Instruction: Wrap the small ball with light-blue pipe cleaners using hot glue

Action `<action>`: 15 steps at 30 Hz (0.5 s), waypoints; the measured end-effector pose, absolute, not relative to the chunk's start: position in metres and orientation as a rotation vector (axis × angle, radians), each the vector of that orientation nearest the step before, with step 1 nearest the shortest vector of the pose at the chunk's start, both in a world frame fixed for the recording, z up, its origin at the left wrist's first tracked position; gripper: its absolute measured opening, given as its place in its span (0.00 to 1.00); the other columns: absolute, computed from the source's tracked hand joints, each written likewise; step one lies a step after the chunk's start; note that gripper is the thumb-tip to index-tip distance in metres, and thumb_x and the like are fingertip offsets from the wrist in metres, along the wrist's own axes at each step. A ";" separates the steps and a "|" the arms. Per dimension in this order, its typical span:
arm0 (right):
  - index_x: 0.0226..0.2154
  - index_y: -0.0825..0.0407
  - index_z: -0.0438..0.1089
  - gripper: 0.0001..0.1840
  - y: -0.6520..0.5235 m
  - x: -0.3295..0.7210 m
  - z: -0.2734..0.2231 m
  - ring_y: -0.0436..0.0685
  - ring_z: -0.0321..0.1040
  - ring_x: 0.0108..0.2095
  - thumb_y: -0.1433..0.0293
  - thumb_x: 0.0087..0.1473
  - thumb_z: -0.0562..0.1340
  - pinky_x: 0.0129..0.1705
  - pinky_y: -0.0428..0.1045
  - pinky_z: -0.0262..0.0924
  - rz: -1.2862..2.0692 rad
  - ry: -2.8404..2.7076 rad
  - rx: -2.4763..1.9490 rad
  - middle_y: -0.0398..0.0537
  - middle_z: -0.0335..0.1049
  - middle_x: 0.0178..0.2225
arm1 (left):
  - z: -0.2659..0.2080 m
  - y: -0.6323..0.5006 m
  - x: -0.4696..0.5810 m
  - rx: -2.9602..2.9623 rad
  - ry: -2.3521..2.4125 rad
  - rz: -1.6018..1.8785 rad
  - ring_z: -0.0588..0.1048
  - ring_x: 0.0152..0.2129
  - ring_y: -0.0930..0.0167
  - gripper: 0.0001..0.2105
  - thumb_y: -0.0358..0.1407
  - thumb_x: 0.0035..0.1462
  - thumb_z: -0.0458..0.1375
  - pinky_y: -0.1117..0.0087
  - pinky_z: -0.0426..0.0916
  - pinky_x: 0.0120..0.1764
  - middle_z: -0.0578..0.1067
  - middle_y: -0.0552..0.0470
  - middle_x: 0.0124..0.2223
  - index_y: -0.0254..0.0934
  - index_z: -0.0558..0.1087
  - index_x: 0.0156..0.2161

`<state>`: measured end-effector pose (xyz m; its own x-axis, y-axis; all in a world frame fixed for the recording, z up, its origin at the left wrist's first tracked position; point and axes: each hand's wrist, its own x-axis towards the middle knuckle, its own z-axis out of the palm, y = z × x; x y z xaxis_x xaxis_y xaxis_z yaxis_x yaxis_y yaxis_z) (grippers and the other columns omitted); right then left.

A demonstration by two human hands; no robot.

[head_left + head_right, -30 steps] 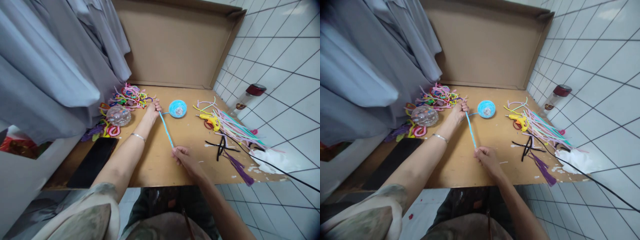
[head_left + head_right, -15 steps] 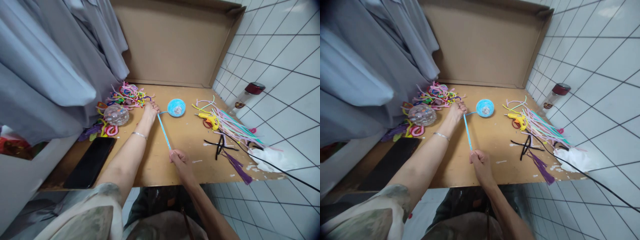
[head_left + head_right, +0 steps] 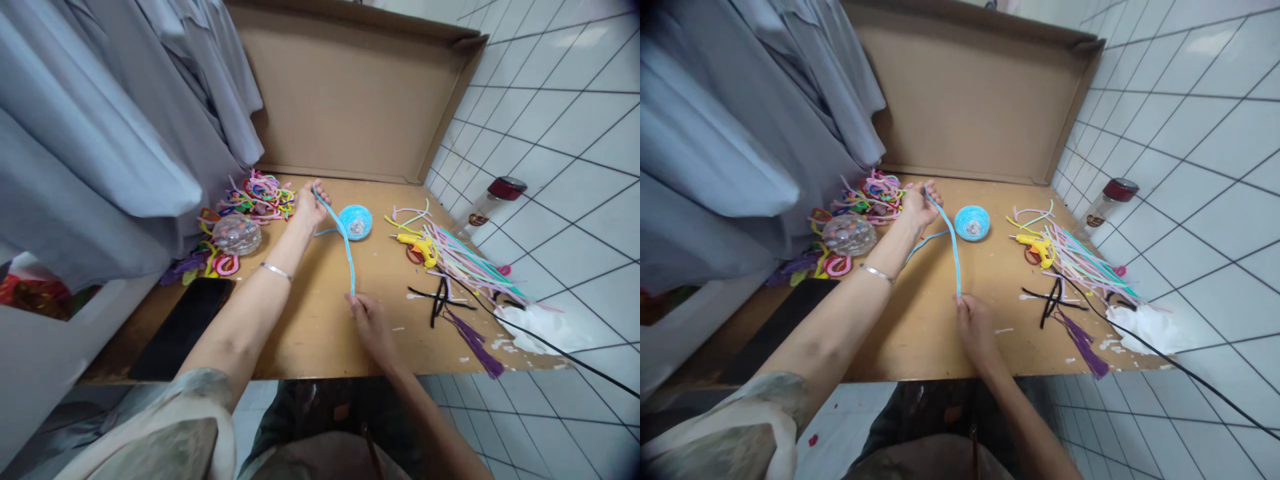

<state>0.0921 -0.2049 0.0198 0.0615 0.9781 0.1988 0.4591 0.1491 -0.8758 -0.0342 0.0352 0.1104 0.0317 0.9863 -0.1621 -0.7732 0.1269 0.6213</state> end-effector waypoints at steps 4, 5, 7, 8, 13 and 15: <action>0.26 0.51 0.67 0.16 -0.178 0.104 0.013 0.49 0.56 0.19 0.58 0.54 0.54 0.24 0.46 0.50 0.827 -1.361 -1.431 0.39 0.61 0.19 | 0.102 0.034 -0.033 0.719 0.839 1.394 0.76 0.30 0.72 0.19 0.48 0.67 0.44 0.71 0.70 0.35 0.76 0.49 0.33 0.35 0.70 0.39; 0.28 0.51 0.69 0.16 -0.170 0.107 0.012 0.49 0.57 0.19 0.57 0.53 0.55 0.24 0.46 0.50 0.847 -1.317 -1.423 0.39 0.62 0.19 | 0.095 0.033 -0.034 0.820 0.950 1.391 0.77 0.34 0.69 0.21 0.49 0.67 0.44 0.69 0.71 0.38 0.77 0.47 0.37 0.35 0.71 0.42; 0.29 0.52 0.70 0.16 -0.153 0.114 0.013 0.48 0.56 0.17 0.56 0.50 0.57 0.22 0.45 0.50 0.893 -1.215 -1.409 0.38 0.62 0.17 | 0.079 0.028 -0.038 1.052 1.237 1.382 0.77 0.41 0.65 0.22 0.49 0.67 0.43 0.64 0.71 0.43 0.77 0.44 0.44 0.35 0.71 0.46; 0.31 0.53 0.71 0.17 -0.144 0.117 0.016 0.47 0.55 0.16 0.56 0.49 0.58 0.20 0.45 0.49 0.924 -1.154 -1.403 0.37 0.62 0.17 | 0.070 0.023 -0.040 1.226 1.385 1.360 0.76 0.44 0.63 0.20 0.46 0.67 0.44 0.62 0.70 0.46 0.77 0.43 0.46 0.35 0.72 0.47; 0.29 0.53 0.70 0.12 -0.106 0.132 0.036 0.45 0.53 0.13 0.60 0.48 0.63 0.16 0.42 0.44 0.941 -0.901 -1.391 0.35 0.61 0.14 | 0.030 -0.011 -0.052 1.970 1.904 0.716 0.68 0.55 0.55 0.18 0.36 0.60 0.53 0.55 0.62 0.56 0.70 0.36 0.57 0.34 0.71 0.54; 0.29 0.53 0.69 0.08 -0.095 0.139 0.043 0.44 0.54 0.13 0.65 0.48 0.63 0.16 0.41 0.45 0.954 -0.836 -1.370 0.35 0.61 0.14 | 0.022 -0.021 -0.055 2.126 1.971 0.564 0.67 0.55 0.53 0.17 0.36 0.61 0.51 0.53 0.62 0.55 0.72 0.36 0.55 0.35 0.74 0.51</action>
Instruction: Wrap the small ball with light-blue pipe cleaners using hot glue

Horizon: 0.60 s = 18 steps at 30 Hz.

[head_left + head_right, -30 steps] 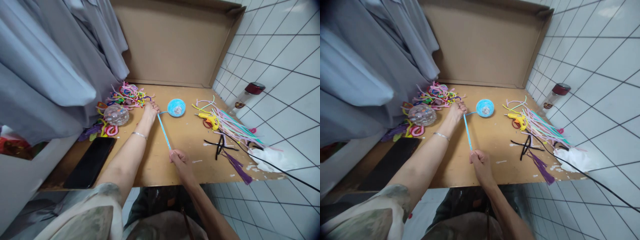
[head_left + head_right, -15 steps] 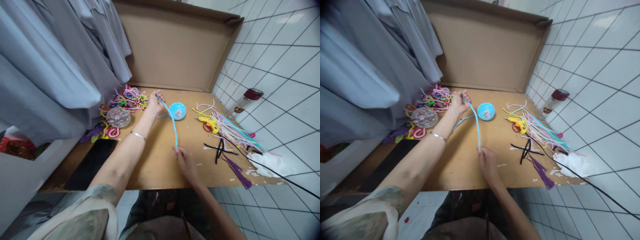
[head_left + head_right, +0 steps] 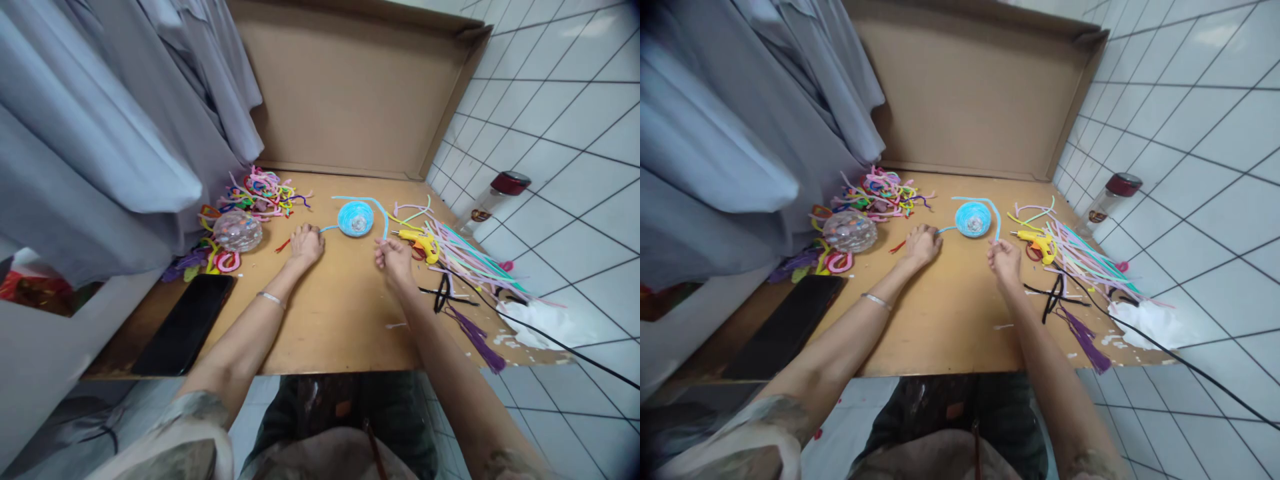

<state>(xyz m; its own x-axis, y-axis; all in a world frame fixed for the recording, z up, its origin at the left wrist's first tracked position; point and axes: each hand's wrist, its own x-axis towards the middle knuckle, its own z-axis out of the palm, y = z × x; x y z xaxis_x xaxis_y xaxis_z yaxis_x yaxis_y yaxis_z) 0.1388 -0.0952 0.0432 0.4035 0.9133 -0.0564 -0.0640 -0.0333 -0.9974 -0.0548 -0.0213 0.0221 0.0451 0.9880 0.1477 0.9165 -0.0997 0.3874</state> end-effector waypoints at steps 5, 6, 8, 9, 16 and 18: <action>0.30 0.52 0.66 0.02 -0.081 0.151 0.050 0.43 0.53 0.13 0.71 0.51 0.59 0.17 0.40 0.48 0.957 -0.865 -1.446 0.33 0.59 0.14 | 0.018 -0.023 -0.057 2.172 2.010 0.517 0.70 0.50 0.55 0.17 0.32 0.62 0.47 0.57 0.65 0.51 0.75 0.37 0.49 0.35 0.76 0.48; 0.29 0.53 0.66 0.02 -0.080 0.152 0.050 0.43 0.52 0.13 0.72 0.51 0.58 0.16 0.40 0.47 0.967 -0.912 -1.511 0.33 0.58 0.14 | 0.018 -0.021 -0.057 2.171 2.009 0.522 0.70 0.49 0.55 0.17 0.32 0.62 0.47 0.57 0.65 0.50 0.75 0.37 0.49 0.35 0.76 0.48; 0.25 0.53 0.65 0.03 -0.081 0.154 0.046 0.44 0.50 0.12 0.74 0.50 0.58 0.15 0.41 0.44 1.014 -1.011 -1.628 0.34 0.58 0.13 | 0.015 -0.018 -0.058 2.174 2.003 0.543 0.71 0.48 0.55 0.16 0.32 0.61 0.48 0.58 0.65 0.49 0.75 0.37 0.48 0.36 0.77 0.48; 0.24 0.54 0.66 0.04 -0.082 0.154 0.043 0.44 0.50 0.11 0.74 0.49 0.58 0.15 0.42 0.42 1.044 -1.055 -1.665 0.35 0.58 0.12 | 0.013 -0.016 -0.058 2.179 2.000 0.556 0.71 0.48 0.55 0.16 0.32 0.61 0.49 0.58 0.65 0.48 0.76 0.37 0.48 0.36 0.77 0.48; 0.15 0.54 0.68 0.15 -0.112 0.159 0.047 0.48 0.56 0.16 0.72 0.50 0.61 0.23 0.45 0.46 0.839 -1.633 -1.940 0.42 0.63 0.12 | 0.004 -0.014 -0.061 2.189 2.001 0.628 0.73 0.45 0.56 0.15 0.34 0.61 0.49 0.60 0.66 0.45 0.77 0.38 0.46 0.37 0.78 0.45; 0.18 0.54 0.72 0.19 -0.123 0.156 0.055 0.53 0.66 0.24 0.67 0.57 0.58 0.28 0.47 0.51 0.485 -1.945 -2.107 0.50 0.72 0.20 | 0.005 -0.016 -0.061 2.170 2.007 0.637 0.73 0.45 0.57 0.15 0.34 0.61 0.49 0.61 0.66 0.44 0.77 0.38 0.46 0.37 0.78 0.45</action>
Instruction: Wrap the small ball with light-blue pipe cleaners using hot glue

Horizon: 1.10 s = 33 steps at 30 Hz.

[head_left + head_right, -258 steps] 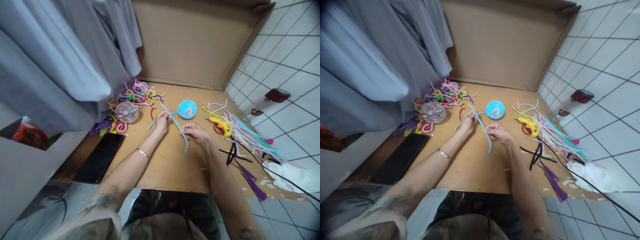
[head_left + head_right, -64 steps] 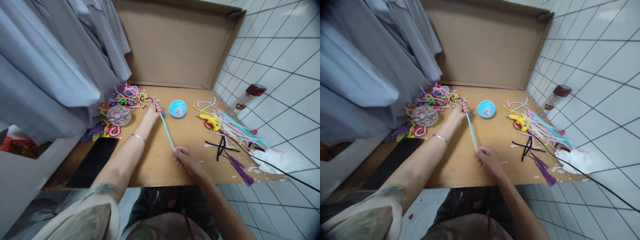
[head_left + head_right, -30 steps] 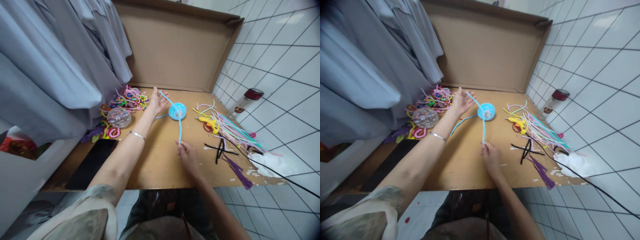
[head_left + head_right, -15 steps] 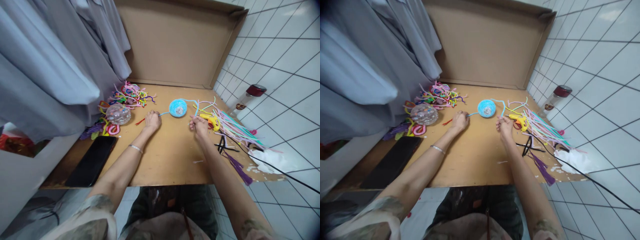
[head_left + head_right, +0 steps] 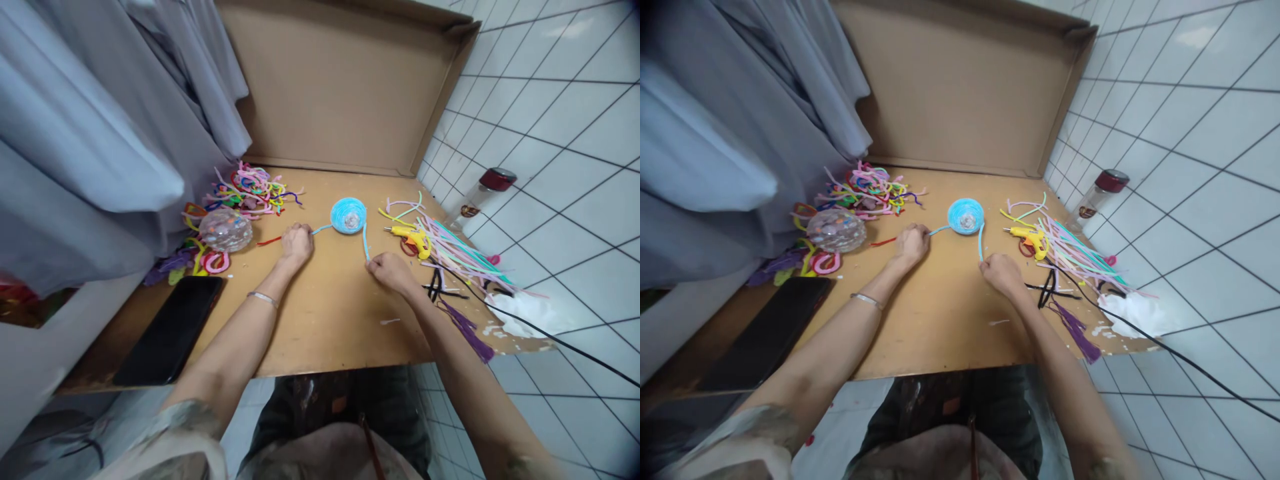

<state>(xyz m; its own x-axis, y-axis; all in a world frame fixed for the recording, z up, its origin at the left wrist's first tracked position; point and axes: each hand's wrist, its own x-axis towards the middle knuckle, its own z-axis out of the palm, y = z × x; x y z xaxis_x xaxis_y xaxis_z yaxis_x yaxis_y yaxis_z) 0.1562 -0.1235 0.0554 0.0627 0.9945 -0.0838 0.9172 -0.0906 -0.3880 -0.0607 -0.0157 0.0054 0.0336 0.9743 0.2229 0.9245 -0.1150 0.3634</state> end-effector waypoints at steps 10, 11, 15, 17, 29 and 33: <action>0.44 0.56 0.76 0.21 -0.156 0.138 0.076 0.65 0.72 0.44 0.62 0.64 0.52 0.39 0.52 0.59 0.002 -2.193 -2.352 0.63 0.74 0.45 | 0.011 -0.024 -0.067 1.971 2.015 0.842 0.75 0.42 0.59 0.11 0.34 0.59 0.52 0.64 0.66 0.41 0.77 0.41 0.44 0.39 0.77 0.40; 0.46 0.56 0.75 0.19 -0.156 0.138 0.075 0.65 0.70 0.45 0.64 0.64 0.52 0.40 0.52 0.59 -0.040 -2.223 -2.265 0.62 0.73 0.47 | 0.012 -0.024 -0.068 1.927 2.011 0.897 0.75 0.42 0.59 0.10 0.33 0.59 0.52 0.64 0.65 0.41 0.77 0.41 0.45 0.39 0.76 0.39; 0.51 0.55 0.71 0.19 -0.152 0.136 0.061 0.62 0.65 0.50 0.73 0.63 0.50 0.48 0.52 0.56 -0.117 -2.402 -1.904 0.59 0.70 0.53 | 0.017 -0.021 -0.072 1.725 1.929 1.170 0.73 0.41 0.61 0.06 0.32 0.57 0.54 0.65 0.64 0.41 0.77 0.42 0.41 0.38 0.74 0.35; 0.47 0.55 0.73 0.18 -0.149 0.135 0.052 0.62 0.65 0.49 0.74 0.63 0.50 0.49 0.52 0.55 -0.068 -2.472 -1.858 0.58 0.72 0.50 | 0.020 -0.018 -0.072 1.505 1.763 1.364 0.72 0.36 0.65 0.04 0.31 0.54 0.56 0.69 0.64 0.37 0.75 0.47 0.34 0.37 0.72 0.30; 0.36 0.55 0.76 0.18 -0.117 0.107 0.048 0.56 0.69 0.36 0.66 0.62 0.52 0.39 0.48 0.58 0.303 -1.872 -1.568 0.51 0.75 0.34 | 0.030 -0.017 -0.053 0.721 0.927 1.382 0.59 0.12 0.82 0.08 0.29 0.49 0.60 0.81 0.50 0.16 0.63 0.62 0.21 0.35 0.63 0.27; 0.33 0.53 0.75 0.19 -0.108 0.075 0.043 0.53 0.65 0.27 0.62 0.61 0.53 0.31 0.46 0.54 0.557 -1.819 -1.535 0.44 0.72 0.26 | 0.031 -0.024 -0.048 0.622 0.792 1.393 0.65 0.15 0.82 0.09 0.30 0.53 0.60 0.81 0.58 0.19 0.67 0.60 0.23 0.35 0.63 0.29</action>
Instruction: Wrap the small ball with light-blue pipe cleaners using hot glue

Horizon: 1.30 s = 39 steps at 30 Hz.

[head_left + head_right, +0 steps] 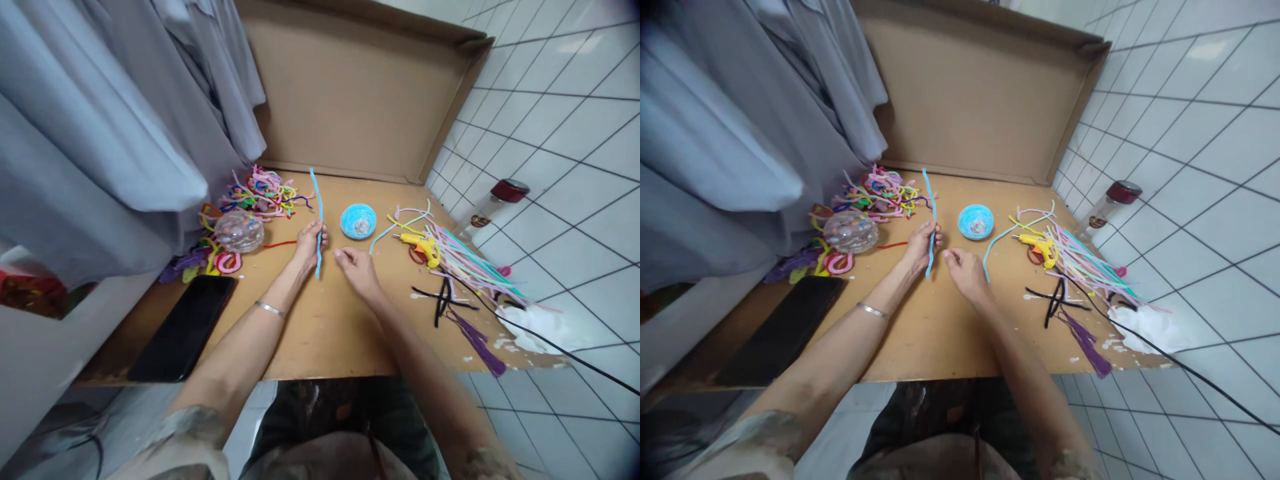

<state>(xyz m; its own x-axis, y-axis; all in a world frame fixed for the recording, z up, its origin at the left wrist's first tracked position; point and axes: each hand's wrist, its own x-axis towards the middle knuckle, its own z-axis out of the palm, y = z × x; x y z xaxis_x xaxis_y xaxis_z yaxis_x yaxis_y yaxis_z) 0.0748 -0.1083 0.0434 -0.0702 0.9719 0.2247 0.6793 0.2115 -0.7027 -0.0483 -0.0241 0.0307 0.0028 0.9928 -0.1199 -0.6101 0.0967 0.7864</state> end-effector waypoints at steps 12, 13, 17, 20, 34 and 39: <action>0.52 0.65 0.66 0.24 -0.107 0.220 0.049 0.73 0.62 0.54 0.65 0.60 0.53 0.50 0.60 0.56 -0.354 -1.432 -2.540 0.73 0.65 0.54 | 0.019 -0.020 -0.045 0.619 0.878 1.442 0.63 0.13 0.82 0.10 0.31 0.52 0.61 0.81 0.55 0.18 0.67 0.62 0.22 0.36 0.62 0.28; 0.52 0.66 0.67 0.24 -0.104 0.232 0.047 0.73 0.62 0.54 0.65 0.61 0.53 0.50 0.59 0.56 -0.314 -1.413 -2.573 0.73 0.65 0.54 | 0.019 -0.021 -0.044 0.624 0.880 1.442 0.62 0.13 0.82 0.09 0.30 0.52 0.61 0.81 0.54 0.18 0.67 0.62 0.22 0.36 0.63 0.28; 0.51 0.65 0.70 0.25 -0.092 0.256 0.036 0.70 0.65 0.53 0.63 0.61 0.54 0.49 0.55 0.58 -0.089 -1.433 -2.583 0.71 0.68 0.52 | 0.019 -0.023 -0.042 0.645 0.886 1.439 0.63 0.13 0.82 0.07 0.29 0.53 0.59 0.81 0.55 0.18 0.68 0.61 0.21 0.36 0.64 0.28; 0.48 0.66 0.72 0.23 -0.087 0.258 0.031 0.69 0.65 0.53 0.65 0.60 0.55 0.49 0.54 0.57 -0.083 -1.419 -2.564 0.72 0.68 0.51 | 0.018 -0.023 -0.044 0.654 0.894 1.436 0.63 0.13 0.82 0.07 0.29 0.52 0.59 0.81 0.56 0.18 0.68 0.62 0.21 0.36 0.63 0.28; 0.47 0.69 0.70 0.22 -0.094 0.271 0.048 0.68 0.62 0.50 0.69 0.61 0.50 0.51 0.56 0.55 -0.352 -1.266 -2.376 0.72 0.69 0.46 | 0.018 -0.021 -0.046 0.696 0.926 1.415 0.62 0.14 0.82 0.06 0.29 0.52 0.56 0.81 0.57 0.18 0.66 0.62 0.21 0.36 0.62 0.28; 0.48 0.65 0.70 0.21 -0.098 0.267 0.055 0.67 0.68 0.47 0.68 0.62 0.50 0.47 0.55 0.58 -0.229 -1.266 -2.413 0.68 0.72 0.45 | 0.019 -0.021 -0.043 0.748 1.002 1.425 0.61 0.13 0.81 0.06 0.29 0.52 0.55 0.80 0.56 0.19 0.65 0.62 0.21 0.37 0.61 0.28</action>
